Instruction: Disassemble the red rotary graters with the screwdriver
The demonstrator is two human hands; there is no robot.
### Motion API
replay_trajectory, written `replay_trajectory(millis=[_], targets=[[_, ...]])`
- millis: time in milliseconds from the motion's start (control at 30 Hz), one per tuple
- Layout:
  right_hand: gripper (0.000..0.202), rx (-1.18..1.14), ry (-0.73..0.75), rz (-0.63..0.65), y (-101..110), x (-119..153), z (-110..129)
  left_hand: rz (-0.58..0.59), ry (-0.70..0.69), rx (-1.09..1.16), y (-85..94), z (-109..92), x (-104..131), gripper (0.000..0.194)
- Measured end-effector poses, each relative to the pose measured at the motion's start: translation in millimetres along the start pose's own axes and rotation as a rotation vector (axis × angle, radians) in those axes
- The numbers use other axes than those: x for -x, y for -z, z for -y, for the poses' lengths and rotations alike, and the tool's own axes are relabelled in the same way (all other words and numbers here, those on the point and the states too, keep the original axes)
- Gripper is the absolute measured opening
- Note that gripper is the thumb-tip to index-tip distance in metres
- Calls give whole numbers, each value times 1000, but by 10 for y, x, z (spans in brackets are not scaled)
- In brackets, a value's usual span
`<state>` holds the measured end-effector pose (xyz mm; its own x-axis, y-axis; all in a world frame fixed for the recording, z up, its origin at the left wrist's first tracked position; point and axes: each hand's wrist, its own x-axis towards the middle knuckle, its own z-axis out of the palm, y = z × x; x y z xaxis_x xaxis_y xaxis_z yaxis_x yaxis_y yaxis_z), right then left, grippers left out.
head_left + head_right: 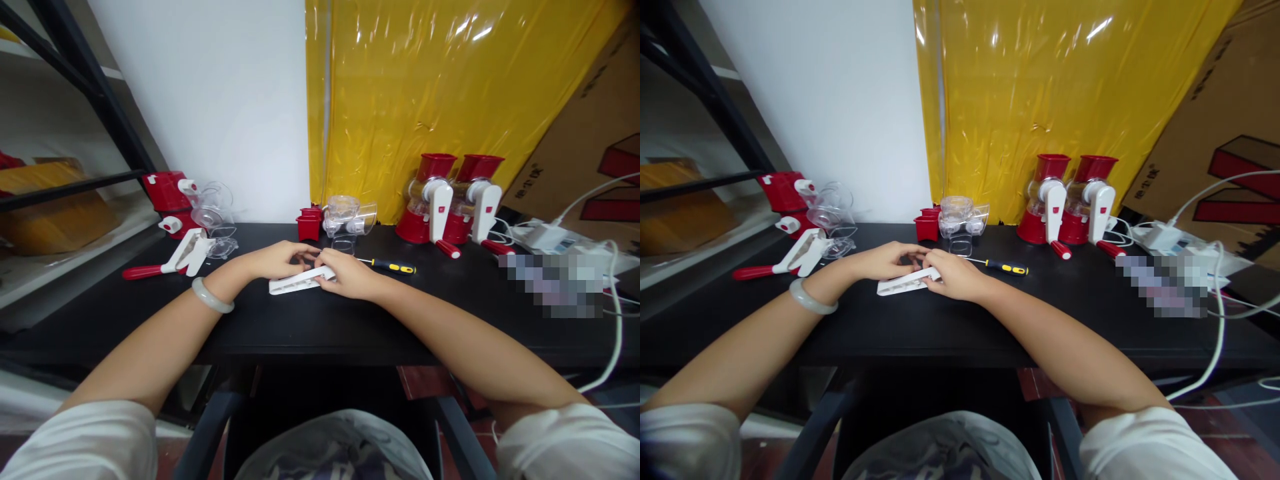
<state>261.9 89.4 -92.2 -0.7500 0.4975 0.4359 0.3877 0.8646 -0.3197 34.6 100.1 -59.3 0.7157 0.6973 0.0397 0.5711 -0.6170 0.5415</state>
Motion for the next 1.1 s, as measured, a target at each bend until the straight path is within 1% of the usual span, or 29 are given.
replay_trajectory(millis=[100,200,233,367,467,700,800,867,933,967,1033,1067,1100], targets=[[14,-8,2,-4,-12,1,-16,-33,-18,1,17,-9,2,58],[14,-13,7,-26,-31,-1,-51,-70,-12,-26,59,-51,21,38],[13,-13,10,-40,-37,-3,-64,-71,8,-26,73,-70,30,35],[11,-9,8,-114,-56,-16,-100,-30,92,17,99,-138,65,41],[11,-19,-6,-153,-65,-24,-104,-20,100,-33,84,-158,70,41],[12,-41,-27,-136,-85,-22,-101,36,79,-200,42,-243,77,21],[15,-41,-40,-143,-76,-23,-103,56,85,-243,55,-324,95,19],[21,-54,-44,-159,-68,-24,-102,63,105,-263,106,-391,131,18],[32,-82,-40,-175,-64,-23,-99,81,162,-261,206,-461,208,17],[37,-100,-38,-186,-64,-22,-97,95,214,-243,272,-492,265,19],[46,-136,-39,-211,-67,-19,-90,120,358,-173,429,-536,421,26],[49,-151,-38,-222,-69,-17,-86,111,434,-129,514,-544,517,30],[50,-163,-36,-230,-71,-15,-80,80,495,-106,600,-541,623,33]])
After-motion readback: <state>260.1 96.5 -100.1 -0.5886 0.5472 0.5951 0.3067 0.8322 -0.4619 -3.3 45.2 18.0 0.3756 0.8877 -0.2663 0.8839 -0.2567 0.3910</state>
